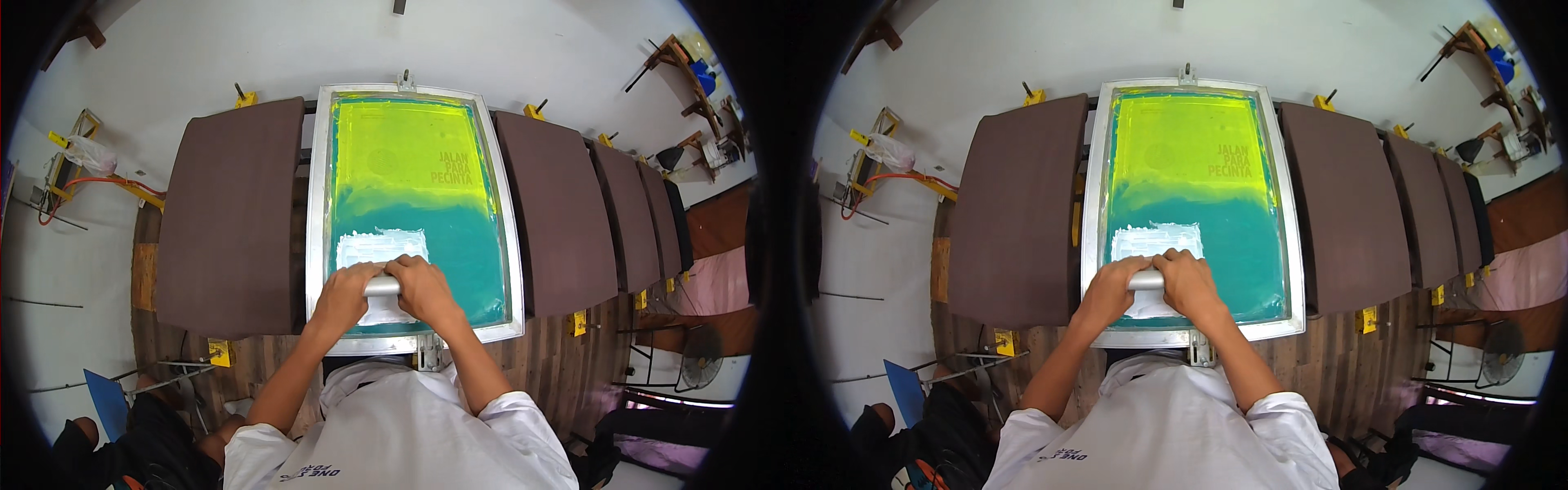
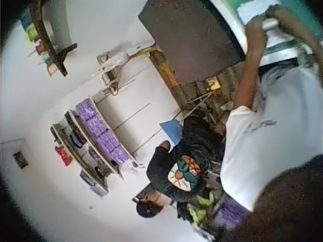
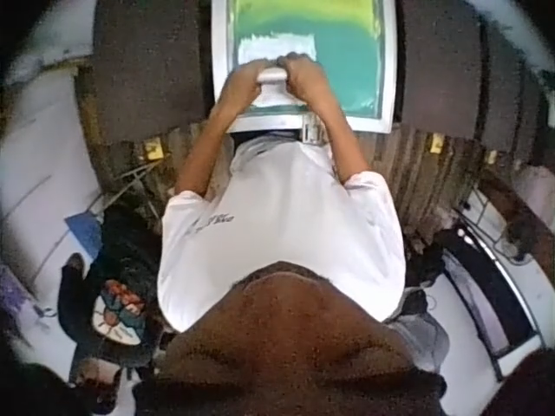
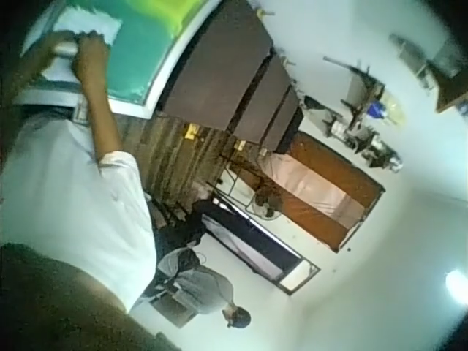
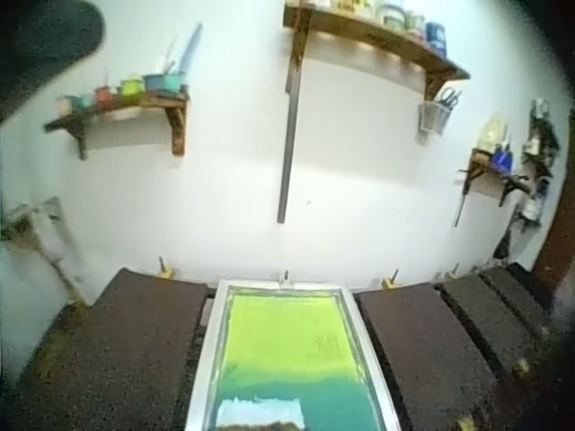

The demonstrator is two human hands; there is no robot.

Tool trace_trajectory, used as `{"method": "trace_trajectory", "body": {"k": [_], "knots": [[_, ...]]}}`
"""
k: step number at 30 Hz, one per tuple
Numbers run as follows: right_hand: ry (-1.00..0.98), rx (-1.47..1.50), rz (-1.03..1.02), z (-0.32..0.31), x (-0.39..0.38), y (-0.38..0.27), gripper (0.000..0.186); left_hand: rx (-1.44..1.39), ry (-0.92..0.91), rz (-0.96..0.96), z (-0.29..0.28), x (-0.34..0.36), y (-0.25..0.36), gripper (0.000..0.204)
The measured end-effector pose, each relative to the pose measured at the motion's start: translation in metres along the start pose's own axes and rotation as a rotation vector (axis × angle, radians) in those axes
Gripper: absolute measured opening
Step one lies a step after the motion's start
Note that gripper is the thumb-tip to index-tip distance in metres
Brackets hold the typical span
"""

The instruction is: Applying white ink to a screen and printing a design onto fabric panels on a printing table.

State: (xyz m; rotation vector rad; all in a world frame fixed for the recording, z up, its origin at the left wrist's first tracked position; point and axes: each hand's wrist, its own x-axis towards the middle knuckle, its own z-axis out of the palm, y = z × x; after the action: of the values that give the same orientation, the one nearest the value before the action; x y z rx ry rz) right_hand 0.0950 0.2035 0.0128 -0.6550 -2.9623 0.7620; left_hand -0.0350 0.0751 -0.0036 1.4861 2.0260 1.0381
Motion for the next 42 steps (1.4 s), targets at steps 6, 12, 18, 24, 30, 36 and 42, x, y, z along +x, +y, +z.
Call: {"method": "trace_trajectory", "body": {"k": [6,12,18,24,30,36,42], "knots": [[0.045,0.087,-0.012,0.04,-0.072,-0.009,0.044,0.149,-0.036,0.005,0.04,-0.078,0.007,0.065],[-0.071,0.064,-0.012,0.007,-0.059,-0.019,0.038,-0.003,-0.132,-0.039,0.002,-0.052,0.028,0.051],[0.051,-0.001,0.042,0.01,0.002,0.005,0.04,0.021,0.007,0.02,0.004,0.009,-0.009,0.045],[0.066,0.035,0.051,0.041,-0.043,-0.008,0.045,0.112,-0.001,0.049,0.025,-0.052,-0.007,0.049],[-0.033,0.029,0.095,0.029,-0.087,-0.04,0.049,0.086,-0.131,-0.02,0.019,-0.093,0.018,0.05],[0.045,-0.102,0.11,0.005,-0.033,-0.023,0.045,0.0,0.041,0.129,0.017,-0.025,-0.01,0.04],[0.065,-0.011,0.155,0.005,-0.006,0.006,0.041,0.005,-0.019,0.077,0.031,0.018,-0.03,0.031]]}}
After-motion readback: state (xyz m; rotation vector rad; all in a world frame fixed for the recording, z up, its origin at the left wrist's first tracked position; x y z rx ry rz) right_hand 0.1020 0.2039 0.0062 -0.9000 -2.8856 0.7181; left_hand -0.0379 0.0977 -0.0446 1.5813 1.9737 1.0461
